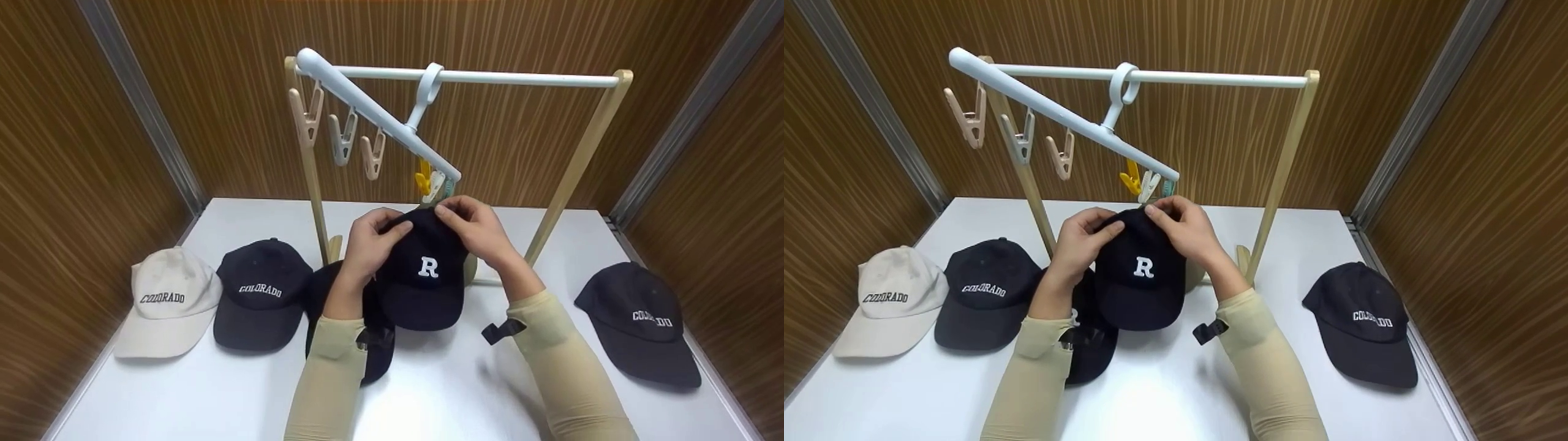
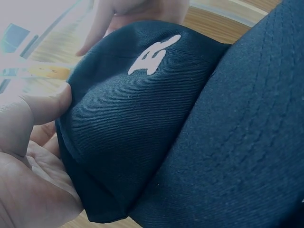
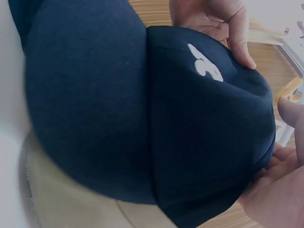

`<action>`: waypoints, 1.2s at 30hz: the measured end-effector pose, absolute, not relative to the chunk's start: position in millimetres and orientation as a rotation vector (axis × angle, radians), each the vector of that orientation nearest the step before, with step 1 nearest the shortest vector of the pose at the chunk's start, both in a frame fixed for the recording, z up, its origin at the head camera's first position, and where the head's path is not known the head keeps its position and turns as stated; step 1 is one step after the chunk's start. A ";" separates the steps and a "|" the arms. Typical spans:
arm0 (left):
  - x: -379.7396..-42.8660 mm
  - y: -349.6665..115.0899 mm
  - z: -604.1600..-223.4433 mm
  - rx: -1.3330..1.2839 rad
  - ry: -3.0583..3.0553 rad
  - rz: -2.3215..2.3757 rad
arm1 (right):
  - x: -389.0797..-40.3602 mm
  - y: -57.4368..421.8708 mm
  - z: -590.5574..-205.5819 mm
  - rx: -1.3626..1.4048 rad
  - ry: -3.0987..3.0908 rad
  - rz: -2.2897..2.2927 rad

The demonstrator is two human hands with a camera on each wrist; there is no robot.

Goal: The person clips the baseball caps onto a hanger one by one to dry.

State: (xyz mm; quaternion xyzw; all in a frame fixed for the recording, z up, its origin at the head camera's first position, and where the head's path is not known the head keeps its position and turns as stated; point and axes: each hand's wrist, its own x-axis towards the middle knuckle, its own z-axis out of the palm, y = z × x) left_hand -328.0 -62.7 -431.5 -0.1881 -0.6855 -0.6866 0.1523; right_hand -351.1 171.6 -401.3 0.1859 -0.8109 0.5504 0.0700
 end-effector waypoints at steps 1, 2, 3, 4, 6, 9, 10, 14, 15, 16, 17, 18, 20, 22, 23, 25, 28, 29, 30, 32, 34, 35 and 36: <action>-328.1 -62.7 -431.8 -0.542 -1.969 -1.969 | -351.6 170.7 -399.4 0.544 -2.450 1.638; -328.2 -62.6 -432.0 -0.543 -1.972 -1.966 | -352.3 169.7 -397.7 0.527 -2.461 1.619; -328.2 -62.7 -432.1 -0.543 -1.974 -1.965 | -353.0 168.5 -396.0 0.512 -2.471 1.604; -328.1 -62.8 -432.1 -0.544 -1.974 -1.966 | -353.9 167.4 -394.4 0.496 -2.481 1.589; -328.1 -62.9 -432.1 -0.546 -1.970 -1.971 | -355.6 164.5 -390.9 0.473 -2.497 1.562; -327.6 -63.1 -431.3 -0.542 -1.972 -1.977 | -357.9 160.0 -386.3 0.454 -2.513 1.521; -327.7 -63.1 -431.2 -0.538 -1.974 -1.979 | -358.5 158.7 -385.2 0.450 -2.518 1.509; -328.0 -63.8 -431.4 -0.519 -1.971 -1.996 | -360.5 155.8 -383.2 0.443 -2.530 1.495; -327.7 -64.2 -431.3 -0.518 -1.969 -2.001 | -361.1 155.6 -383.4 0.440 -2.533 1.497; -327.9 -64.4 -431.5 -0.517 -1.967 -2.004 | -361.8 155.4 -383.7 0.438 -2.533 1.502; -327.8 -64.8 -431.6 -0.516 -1.966 -2.007 | -362.2 155.1 -383.8 0.437 -2.534 1.503; -327.6 -65.1 -431.7 -0.517 -1.969 -2.008 | -362.6 154.7 -383.8 0.437 -2.533 1.505; -327.2 -65.3 -431.5 -0.517 -1.975 -2.010 | -364.0 153.9 -383.7 0.436 -2.533 1.495; -327.3 -65.7 -431.7 -0.515 -1.983 -2.008 | -365.1 152.3 -382.9 0.439 -2.528 1.491; -327.4 -65.7 -431.7 -0.514 -1.987 -2.004 | -365.6 151.5 -382.4 0.438 -2.524 1.491; -327.2 -65.9 -431.4 -0.508 -1.994 -1.997 | -367.0 149.8 -381.7 0.428 -2.521 1.487; -327.3 -66.3 -431.5 -0.505 -2.000 -1.989 | -367.8 146.3 -379.9 0.405 -2.508 1.507; -327.3 -66.3 -431.7 -0.504 -2.000 -1.990 | -368.0 145.3 -379.4 0.393 -2.508 1.511; -327.3 -66.4 -431.7 -0.505 -1.999 -1.991 | -368.1 144.3 -378.8 0.381 -2.508 1.514; -327.5 -66.5 -431.8 -0.512 -1.996 -1.993 | -368.5 142.7 -377.5 0.357 -2.508 1.519; -327.5 -66.6 -431.8 -0.516 -1.998 -1.989 | -368.8 141.7 -376.6 0.334 -2.511 1.520; -327.4 -66.7 -431.6 -0.517 -2.000 -1.986 | -369.4 141.3 -376.4 0.324 -2.511 1.519; -327.4 -66.7 -431.5 -0.519 -2.000 -1.983 | -370.0 140.9 -376.1 0.316 -2.508 1.518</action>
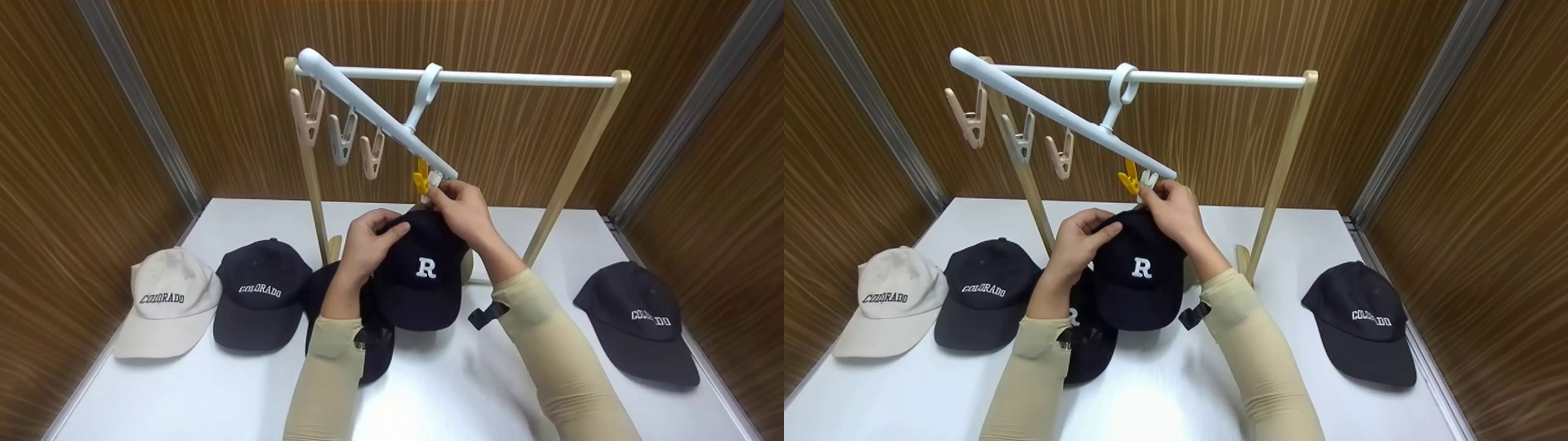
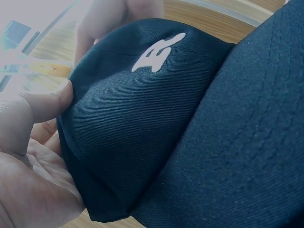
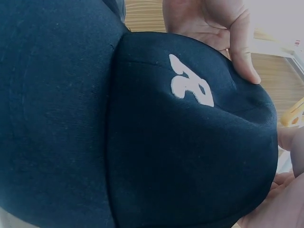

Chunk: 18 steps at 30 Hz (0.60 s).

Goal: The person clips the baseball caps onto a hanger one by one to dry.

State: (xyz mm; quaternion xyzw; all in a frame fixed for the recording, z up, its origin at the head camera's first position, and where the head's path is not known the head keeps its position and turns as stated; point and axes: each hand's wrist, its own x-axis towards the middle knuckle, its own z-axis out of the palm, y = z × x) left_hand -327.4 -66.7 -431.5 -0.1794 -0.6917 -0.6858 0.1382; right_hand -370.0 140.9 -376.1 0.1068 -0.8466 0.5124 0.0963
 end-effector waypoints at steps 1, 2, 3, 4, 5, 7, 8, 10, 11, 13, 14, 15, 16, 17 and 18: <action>-327.6 -67.1 -431.7 -0.522 -1.998 -1.984 | -370.7 140.3 -376.3 0.313 -2.506 1.516; -327.6 -67.4 -431.9 -0.525 -1.996 -1.984 | -371.2 139.6 -376.5 0.311 -2.502 1.517; -327.8 -67.7 -432.2 -0.528 -1.991 -1.988 | -371.7 138.9 -376.6 0.308 -2.498 1.517; -328.0 -67.7 -432.3 -0.533 -1.985 -1.994 | -372.2 138.3 -376.5 0.308 -2.493 1.517; -328.2 -67.8 -432.5 -0.536 -1.979 -2.000 | -372.7 137.8 -376.5 0.307 -2.485 1.522; -328.4 -67.6 -432.6 -0.543 -1.968 -2.012 | -373.3 136.7 -376.2 0.306 -2.469 1.529; -328.4 -67.5 -432.4 -0.545 -1.966 -2.013 | -373.4 136.1 -375.8 0.300 -2.461 1.534; -328.4 -67.2 -432.2 -0.544 -1.967 -2.014 | -373.6 134.9 -375.1 0.286 -2.448 1.548; -328.5 -67.1 -432.2 -0.541 -1.968 -2.012 | -373.6 134.5 -374.8 0.278 -2.444 1.555; -328.7 -66.8 -432.1 -0.536 -1.967 -2.012 | -373.7 133.7 -373.8 0.261 -2.438 1.566; -328.8 -66.8 -432.1 -0.534 -1.967 -2.011 | -373.9 133.3 -373.4 0.254 -2.433 1.581; -328.9 -66.8 -432.3 -0.532 -1.966 -2.013 | -374.1 132.9 -373.0 0.248 -2.429 1.591; -329.1 -66.9 -432.4 -0.530 -1.965 -2.014 | -374.4 132.8 -372.6 0.244 -2.425 1.600; -329.3 -66.9 -432.6 -0.529 -1.965 -2.014 | -374.7 132.7 -372.3 0.239 -2.421 1.609; -329.3 -67.0 -432.6 -0.528 -1.965 -2.014 | -374.9 132.7 -371.9 0.235 -2.421 1.611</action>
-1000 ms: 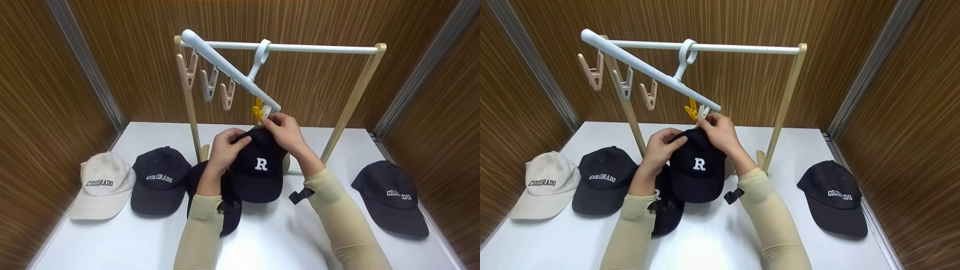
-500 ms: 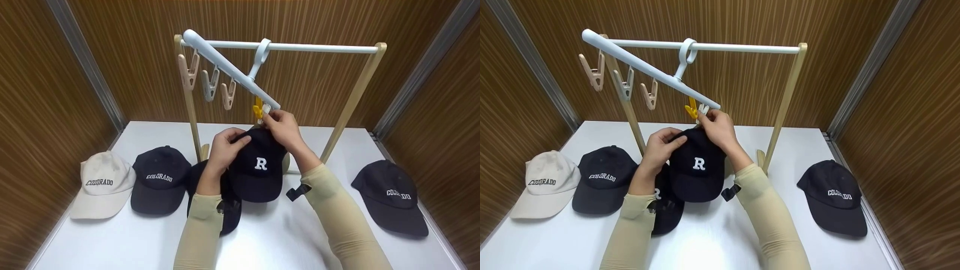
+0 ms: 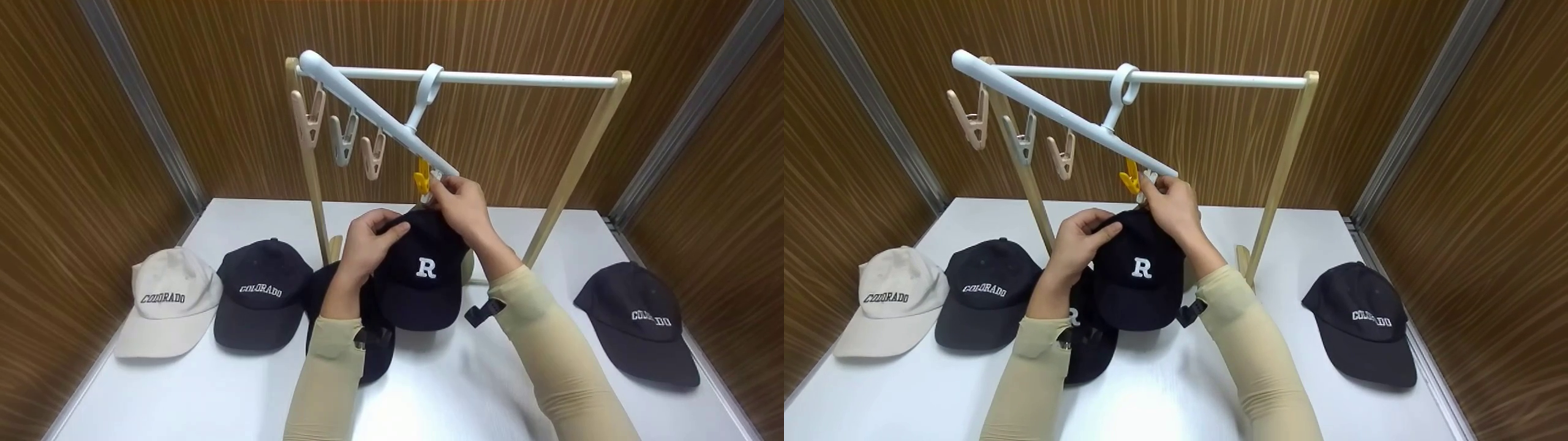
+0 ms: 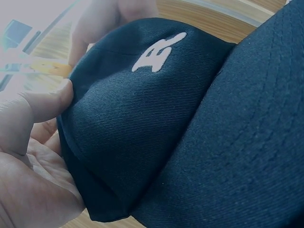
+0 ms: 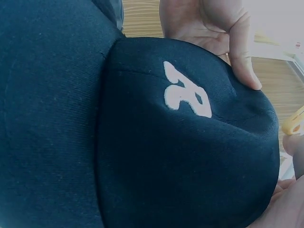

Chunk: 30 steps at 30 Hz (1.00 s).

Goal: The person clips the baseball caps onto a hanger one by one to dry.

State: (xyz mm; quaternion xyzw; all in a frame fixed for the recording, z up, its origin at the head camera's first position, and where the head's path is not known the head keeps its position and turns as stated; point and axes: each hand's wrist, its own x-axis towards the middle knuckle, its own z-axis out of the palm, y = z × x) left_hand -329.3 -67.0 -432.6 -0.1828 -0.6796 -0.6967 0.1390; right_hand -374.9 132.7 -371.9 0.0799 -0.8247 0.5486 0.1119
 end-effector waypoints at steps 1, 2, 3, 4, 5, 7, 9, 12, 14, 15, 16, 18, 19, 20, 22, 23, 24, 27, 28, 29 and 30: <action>-329.3 -67.1 -432.6 -0.527 -1.966 -2.013 | -375.3 132.8 -371.7 0.232 -2.418 1.616; -329.1 -67.2 -432.4 -0.526 -1.967 -2.014 | -375.7 133.0 -371.6 0.228 -2.418 1.614; -328.9 -67.4 -432.2 -0.526 -1.968 -2.014 | -375.9 133.1 -371.5 0.225 -2.416 1.611; -328.6 -67.6 -431.9 -0.525 -1.969 -2.013 | -376.1 133.3 -371.5 0.224 -2.414 1.608; -328.3 -67.9 -431.5 -0.526 -1.970 -2.011 | -376.1 133.7 -371.4 0.225 -2.416 1.599; -327.4 -68.7 -430.6 -0.529 -1.970 -2.008 | -376.2 133.9 -371.5 0.232 -2.408 1.600; -326.8 -69.8 -430.3 -0.536 -1.971 -2.001 | -375.7 134.1 -371.8 0.240 -2.400 1.604; -326.5 -71.7 -430.8 -0.548 -1.972 -1.996 | -375.2 134.4 -372.4 0.249 -2.389 1.615; -326.7 -73.0 -431.6 -0.552 -1.969 -1.999 | -374.9 134.5 -372.5 0.258 -2.386 1.616; -326.8 -73.5 -431.8 -0.553 -1.965 -2.003 | -374.8 134.7 -372.6 0.261 -2.385 1.619; -327.0 -74.1 -432.1 -0.554 -1.959 -2.010 | -374.8 134.8 -372.6 0.263 -2.383 1.622; -327.2 -75.1 -432.4 -0.550 -1.948 -2.025 | -374.8 135.3 -372.6 0.267 -2.378 1.629; -327.3 -75.5 -432.5 -0.549 -1.942 -2.033 | -374.7 135.5 -372.6 0.267 -2.376 1.632; -327.6 -75.8 -432.6 -0.547 -1.937 -2.038 | -374.7 135.8 -372.6 0.266 -2.374 1.636; -327.8 -76.5 -432.8 -0.541 -1.934 -2.046 | -374.6 136.1 -372.6 0.260 -2.371 1.645; -327.9 -76.7 -432.8 -0.538 -1.934 -2.047 | -374.7 136.5 -372.8 0.259 -2.373 1.641; -328.0 -76.9 -432.9 -0.536 -1.934 -2.048 | -374.5 136.7 -372.9 0.257 -2.373 1.641; -328.0 -77.0 -433.0 -0.527 -1.931 -2.054 | -374.2 137.2 -373.0 0.256 -2.373 1.643; -328.1 -77.0 -433.2 -0.523 -1.929 -2.057 | -374.0 137.3 -373.0 0.258 -2.370 1.645; -328.1 -76.9 -433.3 -0.518 -1.928 -2.059 | -373.7 137.4 -372.9 0.261 -2.367 1.644; -328.4 -76.9 -433.5 -0.513 -1.926 -2.060 | -373.3 137.3 -372.7 0.263 -2.363 1.646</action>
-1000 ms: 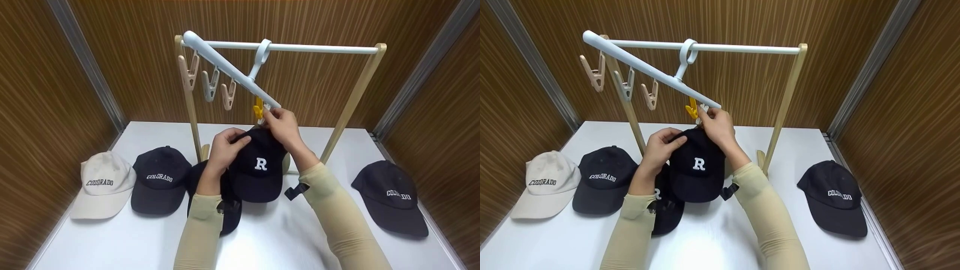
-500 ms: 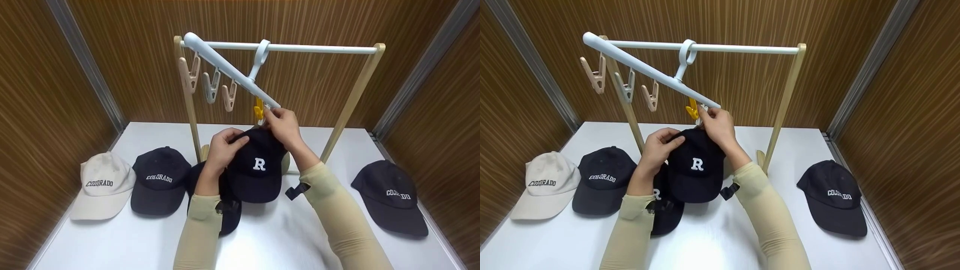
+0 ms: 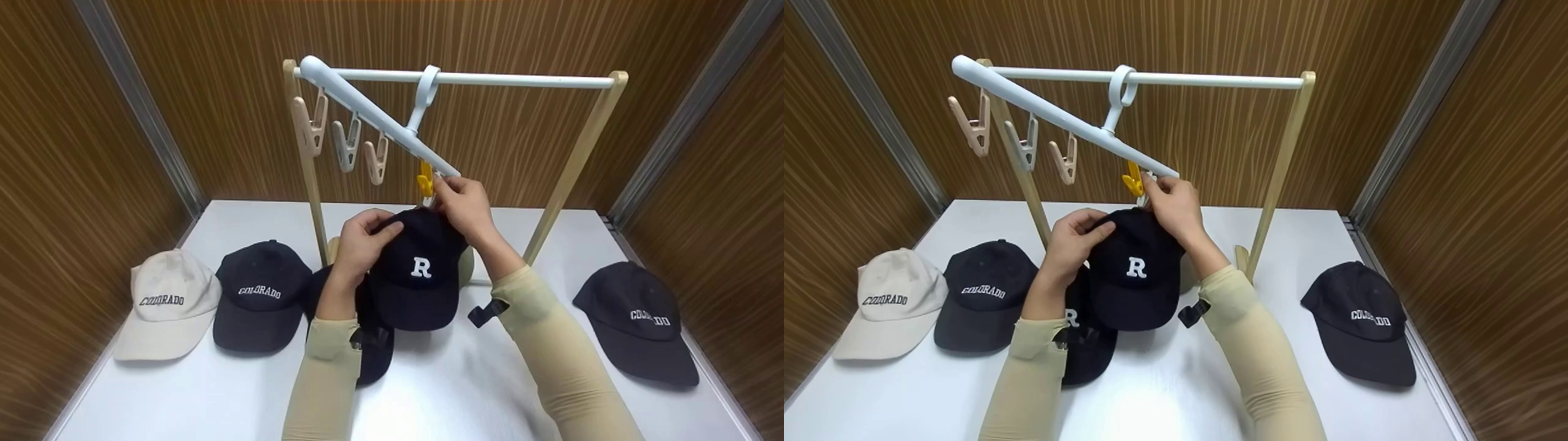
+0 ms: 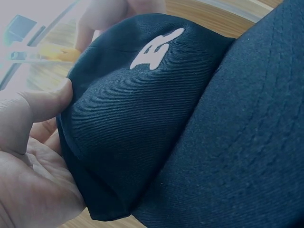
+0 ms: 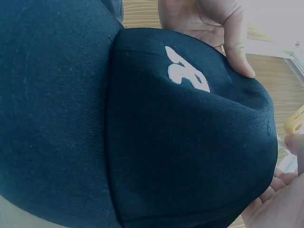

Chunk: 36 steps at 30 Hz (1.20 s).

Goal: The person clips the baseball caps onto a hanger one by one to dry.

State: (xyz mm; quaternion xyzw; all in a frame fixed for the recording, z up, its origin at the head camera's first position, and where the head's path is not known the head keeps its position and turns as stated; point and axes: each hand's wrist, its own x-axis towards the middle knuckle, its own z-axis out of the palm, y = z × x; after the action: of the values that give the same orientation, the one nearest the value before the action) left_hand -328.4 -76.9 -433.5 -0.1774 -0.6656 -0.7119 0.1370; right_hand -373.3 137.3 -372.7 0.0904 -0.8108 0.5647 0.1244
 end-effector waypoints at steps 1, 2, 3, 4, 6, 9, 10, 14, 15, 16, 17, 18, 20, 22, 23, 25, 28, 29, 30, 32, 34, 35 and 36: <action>-328.7 -77.0 -433.7 -0.509 -1.925 -2.060 | -373.0 137.3 -372.5 0.266 -2.361 1.645; -328.9 -77.0 -433.9 -0.503 -1.924 -2.059 | -372.6 137.3 -372.3 0.269 -2.359 1.646; -328.9 -77.1 -434.0 -0.498 -1.924 -2.057 | -372.3 137.4 -372.2 0.270 -2.357 1.645; -328.8 -77.2 -434.0 -0.493 -1.927 -2.052 | -372.0 137.4 -372.0 0.271 -2.355 1.644; -328.7 -77.5 -433.6 -0.488 -1.932 -2.040 | -371.0 137.3 -371.5 0.269 -2.351 1.643; -328.3 -77.7 -432.8 -0.479 -1.941 -2.026 | -370.4 136.9 -370.9 0.265 -2.340 1.645; -328.3 -77.7 -432.6 -0.478 -1.945 -2.022 | -370.3 136.8 -370.9 0.264 -2.336 1.646; -328.7 -77.9 -432.6 -0.480 -1.952 -2.007 | -369.9 136.5 -370.9 0.270 -2.307 1.663; -328.8 -78.0 -432.7 -0.484 -1.953 -2.003 | -369.6 136.6 -370.9 0.274 -2.299 1.665; -329.0 -78.0 -432.8 -0.490 -1.954 -2.001 | -369.0 136.7 -370.7 0.275 -2.289 1.665; -328.8 -77.8 -432.8 -0.495 -1.954 -2.000 | -368.6 136.8 -370.4 0.275 -2.279 1.667; -329.0 -77.6 -433.0 -0.501 -1.953 -2.002 | -368.3 137.1 -370.2 0.275 -2.269 1.667; -329.0 -76.8 -432.9 -0.503 -1.950 -2.005 | -368.1 137.6 -369.7 0.275 -2.253 1.672; -329.0 -76.1 -432.9 -0.499 -1.947 -2.010 | -368.4 138.2 -368.9 0.274 -2.238 1.678; -328.9 -75.8 -432.8 -0.497 -1.943 -2.008 | -368.7 138.5 -368.5 0.279 -2.234 1.681; -329.3 -75.1 -432.6 -0.493 -1.934 -2.005 | -369.2 139.3 -367.7 0.288 -2.237 1.674; -329.5 -73.9 -432.0 -0.497 -1.916 -2.002 | -368.8 140.8 -365.8 0.295 -2.247 1.660; -329.6 -73.4 -431.9 -0.498 -1.910 -2.001 | -368.5 141.2 -365.1 0.298 -2.251 1.658; -329.4 -72.7 -431.7 -0.500 -1.902 -2.003 | -368.3 141.6 -364.4 0.300 -2.255 1.653; -329.0 -71.6 -431.7 -0.499 -1.890 -2.008 | -367.2 142.2 -362.8 0.299 -2.259 1.646; -329.0 -70.5 -432.1 -0.494 -1.882 -2.009 | -366.7 142.7 -361.7 0.297 -2.268 1.620; -328.8 -69.9 -432.3 -0.490 -1.880 -2.008 | -366.5 143.0 -361.4 0.295 -2.273 1.607; -328.6 -69.2 -432.3 -0.487 -1.877 -2.007 | -366.5 143.4 -361.2 0.293 -2.277 1.593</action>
State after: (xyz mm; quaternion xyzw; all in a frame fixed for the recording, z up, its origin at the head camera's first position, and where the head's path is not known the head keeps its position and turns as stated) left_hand -328.6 -69.2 -432.3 -0.1718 -0.6623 -0.7082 0.1742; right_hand -366.5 143.4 -361.2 0.1033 -0.8025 0.5616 0.1729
